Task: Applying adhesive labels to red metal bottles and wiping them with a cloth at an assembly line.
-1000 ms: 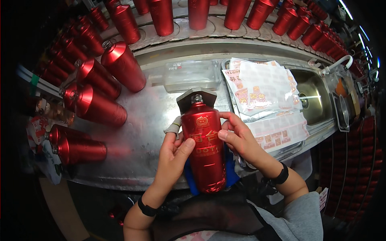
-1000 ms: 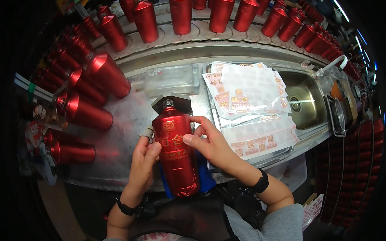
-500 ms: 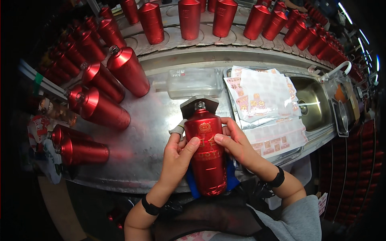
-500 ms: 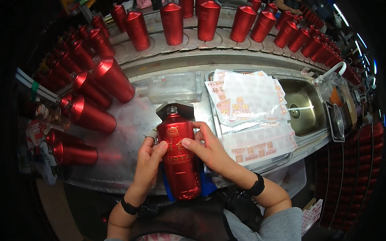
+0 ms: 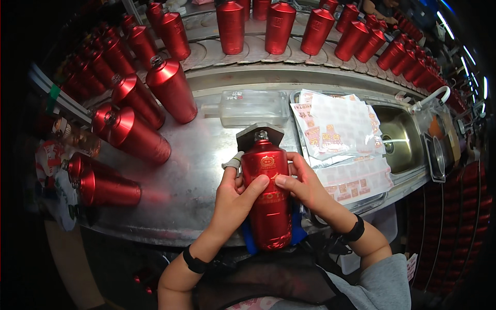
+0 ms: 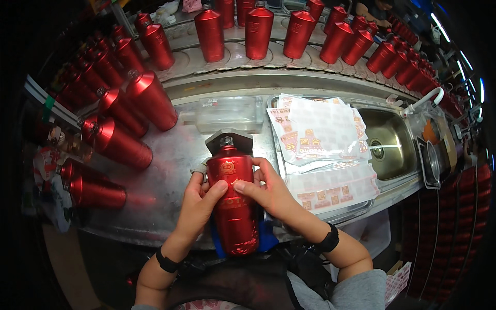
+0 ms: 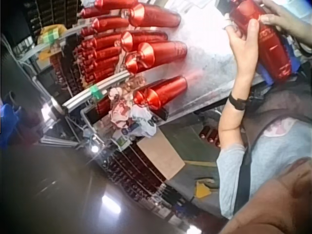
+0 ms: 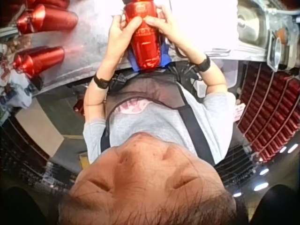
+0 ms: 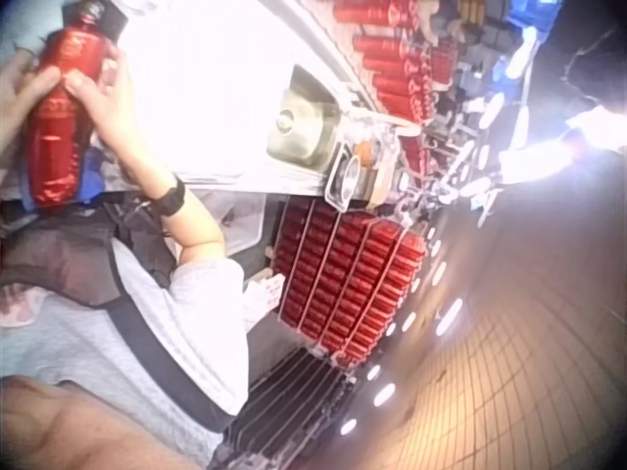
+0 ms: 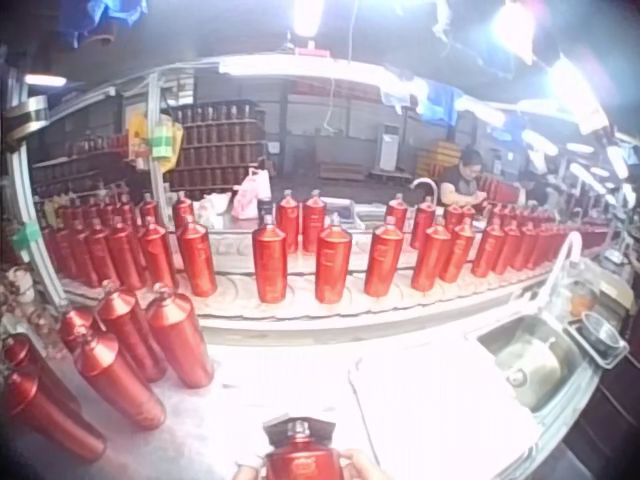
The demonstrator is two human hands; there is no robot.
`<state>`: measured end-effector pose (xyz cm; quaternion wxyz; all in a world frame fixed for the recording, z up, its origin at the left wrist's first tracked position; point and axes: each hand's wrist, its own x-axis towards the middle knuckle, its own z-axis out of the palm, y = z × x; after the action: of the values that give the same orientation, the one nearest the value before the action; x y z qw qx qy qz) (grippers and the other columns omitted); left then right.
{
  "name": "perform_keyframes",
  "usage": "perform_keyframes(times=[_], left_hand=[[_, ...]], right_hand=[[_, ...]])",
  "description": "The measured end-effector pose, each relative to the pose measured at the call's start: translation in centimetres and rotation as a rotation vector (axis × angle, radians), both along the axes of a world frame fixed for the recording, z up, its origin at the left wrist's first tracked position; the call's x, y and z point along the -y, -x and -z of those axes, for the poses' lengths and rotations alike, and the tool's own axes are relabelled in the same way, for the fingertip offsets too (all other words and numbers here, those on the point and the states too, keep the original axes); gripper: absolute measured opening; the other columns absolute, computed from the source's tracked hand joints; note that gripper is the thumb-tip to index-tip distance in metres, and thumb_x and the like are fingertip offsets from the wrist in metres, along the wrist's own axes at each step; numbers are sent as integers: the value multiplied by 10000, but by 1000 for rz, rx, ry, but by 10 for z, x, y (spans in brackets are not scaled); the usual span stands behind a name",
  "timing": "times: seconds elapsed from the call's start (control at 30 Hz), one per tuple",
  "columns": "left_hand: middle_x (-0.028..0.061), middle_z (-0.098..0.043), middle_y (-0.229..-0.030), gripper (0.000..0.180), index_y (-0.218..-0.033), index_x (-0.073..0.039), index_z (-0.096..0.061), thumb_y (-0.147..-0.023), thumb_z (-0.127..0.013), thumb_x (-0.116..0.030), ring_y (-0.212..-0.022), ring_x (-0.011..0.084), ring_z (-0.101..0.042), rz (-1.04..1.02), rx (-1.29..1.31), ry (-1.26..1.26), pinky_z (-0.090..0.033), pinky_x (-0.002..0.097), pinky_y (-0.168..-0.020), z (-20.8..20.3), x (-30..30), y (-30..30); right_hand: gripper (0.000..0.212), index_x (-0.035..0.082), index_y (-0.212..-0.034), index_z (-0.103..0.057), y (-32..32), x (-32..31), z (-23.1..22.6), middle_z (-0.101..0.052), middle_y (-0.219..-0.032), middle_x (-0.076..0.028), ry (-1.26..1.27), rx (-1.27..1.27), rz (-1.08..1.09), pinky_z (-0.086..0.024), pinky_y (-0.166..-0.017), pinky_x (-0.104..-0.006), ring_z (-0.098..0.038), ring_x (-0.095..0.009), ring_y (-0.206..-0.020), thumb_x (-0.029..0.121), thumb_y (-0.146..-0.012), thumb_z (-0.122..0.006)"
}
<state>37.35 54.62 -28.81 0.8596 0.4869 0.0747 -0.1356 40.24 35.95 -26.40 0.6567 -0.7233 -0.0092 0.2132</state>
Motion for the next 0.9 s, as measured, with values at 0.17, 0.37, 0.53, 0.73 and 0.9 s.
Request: perform_keyframes(times=[0.17, 0.37, 0.53, 0.73, 0.9], left_hand=[[214, -448, -1409, 858, -1507, 4, -190, -878, -733, -210, -1300, 254, -482, 66, 13, -34, -366, 378, -1103, -1, -8, 18], [205, -402, -1448, 928, -1518, 11, -161, -847, -759, -220, -1360, 277, -412, 98, 132, -140, -299, 394, -1141, 1, -9, 28], [203, -410, -1442, 915, -1510, 21, -170, -844, -758, -198, -1354, 268, -417, 95, 127, -108, -304, 393, -1139, 5, -6, 26], [200, -432, -1426, 856, -1486, 19, -213, -843, -750, -156, -1338, 255, -436, 95, 134, -118, -321, 381, -1129, 3, -6, 27], [193, -444, -1416, 856, -1489, 13, -216, -837, -752, -133, -1318, 246, -454, 89, 101, -57, -333, 380, -1122, 0, -5, 26]], right_hand=[[412, 30, -1164, -604, -14, 30, 0, -545, -726, -17, -62, -214, 153, -367, -419, -219, -447, -82, -424, 381, -952, -569], [392, 0, -1157, -576, -19, 41, -15, -658, -940, -68, -399, -438, 327, -533, -670, -305, -636, -158, -700, 309, -918, -600], [513, 14, -1250, -455, 3, 24, -43, -592, -984, -60, -54, 136, 108, -531, -764, -270, -613, -114, -913, -64, -790, -671], [241, 6, -981, -600, 2, -12, -61, -630, -906, -162, 334, 647, -297, -514, -729, -373, -642, -334, -825, 52, -777, -721], [253, 0, -1009, -603, -56, -25, -73, -632, -878, -174, 518, 958, -113, -508, -688, -397, -635, -354, -789, 67, -780, -688]])
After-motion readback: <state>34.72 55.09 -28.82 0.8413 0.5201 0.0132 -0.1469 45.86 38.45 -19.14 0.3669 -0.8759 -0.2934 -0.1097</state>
